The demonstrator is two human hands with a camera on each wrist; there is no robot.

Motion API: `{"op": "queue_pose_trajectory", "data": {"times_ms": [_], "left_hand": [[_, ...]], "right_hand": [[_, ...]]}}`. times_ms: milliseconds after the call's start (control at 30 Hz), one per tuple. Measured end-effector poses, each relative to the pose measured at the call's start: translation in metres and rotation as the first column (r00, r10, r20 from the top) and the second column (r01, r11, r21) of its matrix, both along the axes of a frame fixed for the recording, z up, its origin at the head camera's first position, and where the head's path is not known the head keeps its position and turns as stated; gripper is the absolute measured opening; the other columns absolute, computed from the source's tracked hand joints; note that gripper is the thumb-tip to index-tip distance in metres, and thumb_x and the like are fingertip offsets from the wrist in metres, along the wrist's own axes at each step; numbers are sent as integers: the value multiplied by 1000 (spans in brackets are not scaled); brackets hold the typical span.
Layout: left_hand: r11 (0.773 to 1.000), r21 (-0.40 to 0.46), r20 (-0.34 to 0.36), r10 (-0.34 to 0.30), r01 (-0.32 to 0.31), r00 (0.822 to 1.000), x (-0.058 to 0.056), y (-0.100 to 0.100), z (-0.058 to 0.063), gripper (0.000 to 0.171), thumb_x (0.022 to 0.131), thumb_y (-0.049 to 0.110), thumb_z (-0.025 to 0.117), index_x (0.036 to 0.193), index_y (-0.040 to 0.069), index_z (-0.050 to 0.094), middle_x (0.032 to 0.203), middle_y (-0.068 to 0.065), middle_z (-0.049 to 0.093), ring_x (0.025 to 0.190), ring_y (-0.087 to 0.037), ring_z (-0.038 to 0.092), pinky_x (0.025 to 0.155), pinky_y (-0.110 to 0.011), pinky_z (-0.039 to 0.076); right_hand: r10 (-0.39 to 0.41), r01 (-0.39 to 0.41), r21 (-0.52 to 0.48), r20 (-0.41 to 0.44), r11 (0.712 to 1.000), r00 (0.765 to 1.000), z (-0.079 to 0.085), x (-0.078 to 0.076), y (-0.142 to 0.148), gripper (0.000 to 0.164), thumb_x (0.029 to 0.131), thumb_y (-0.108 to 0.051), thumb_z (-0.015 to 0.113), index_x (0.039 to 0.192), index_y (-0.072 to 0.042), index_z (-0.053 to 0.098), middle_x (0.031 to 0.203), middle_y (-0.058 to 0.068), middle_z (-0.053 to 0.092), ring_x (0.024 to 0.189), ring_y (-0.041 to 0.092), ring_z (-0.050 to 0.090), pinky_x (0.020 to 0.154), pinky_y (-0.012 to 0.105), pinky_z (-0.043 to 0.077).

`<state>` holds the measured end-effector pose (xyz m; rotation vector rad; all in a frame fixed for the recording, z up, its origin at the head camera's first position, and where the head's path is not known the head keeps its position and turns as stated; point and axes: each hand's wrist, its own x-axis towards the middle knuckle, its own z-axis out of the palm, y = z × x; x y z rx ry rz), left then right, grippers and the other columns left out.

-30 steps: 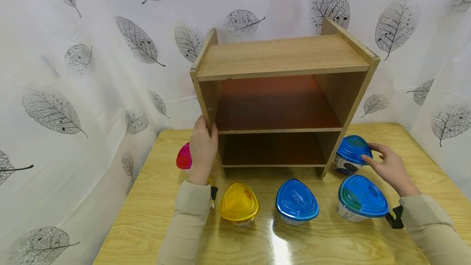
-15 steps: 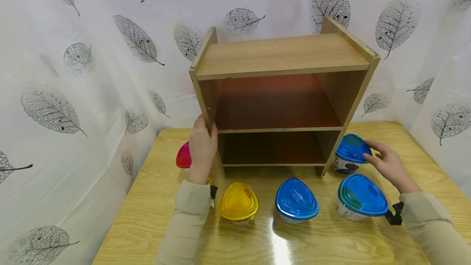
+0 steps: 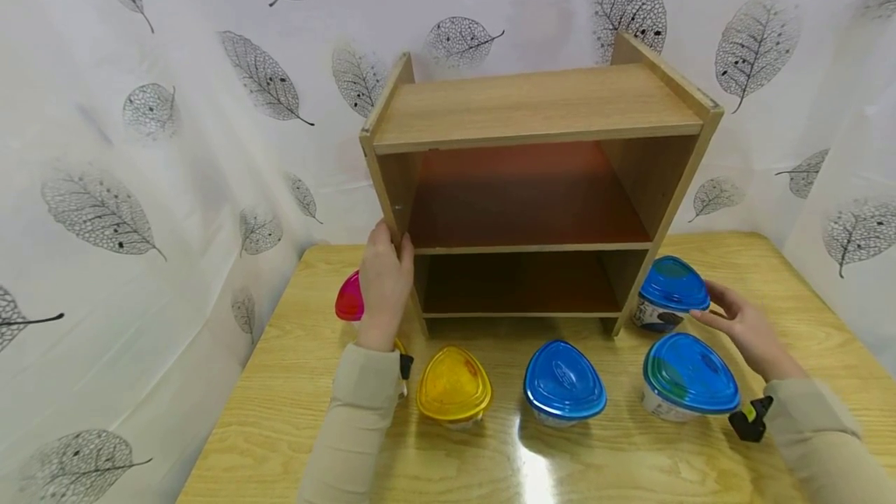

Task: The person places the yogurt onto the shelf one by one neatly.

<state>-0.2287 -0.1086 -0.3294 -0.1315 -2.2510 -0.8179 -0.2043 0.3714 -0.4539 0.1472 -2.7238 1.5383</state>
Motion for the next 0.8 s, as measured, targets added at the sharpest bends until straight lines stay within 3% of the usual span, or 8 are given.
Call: {"op": "queue_pose_trajectory", "data": {"times_ms": [267, 533, 800], "left_hand": [[1000, -7, -24, 0, 0, 1000, 1, -2, 0, 21, 85, 11, 55, 97, -7, 51, 89, -21, 56, 79, -35, 57, 69, -42, 49], [1000, -1, -26, -13, 12, 1000, 0, -2, 0, 20, 85, 10, 55, 96, -7, 51, 89, -20, 56, 80, -34, 57, 70, -41, 49], [1000, 0, -25, -15, 15, 1000, -1, -2, -1, 22, 85, 10, 55, 99, -8, 51, 92, -21, 57, 82, -34, 57, 72, -41, 49]], "right_hand": [[57, -64, 65, 111, 996, 992, -11, -8, -3, 80, 87, -29, 55, 139, 5, 4, 134, 37, 17, 118, 55, 16, 82, 70, 20], [72, -71, -12, 141, 997, 987, -20, -17, -8, 87, 85, -27, 58, 139, 1, -4, 136, 36, 14, 120, 54, 13, 86, 68, 19], [79, -78, -8, 127, 997, 989, -22, -22, -13, 84, 86, -24, 57, 137, 6, -2, 133, 37, 15, 118, 55, 15, 87, 67, 20]]}}
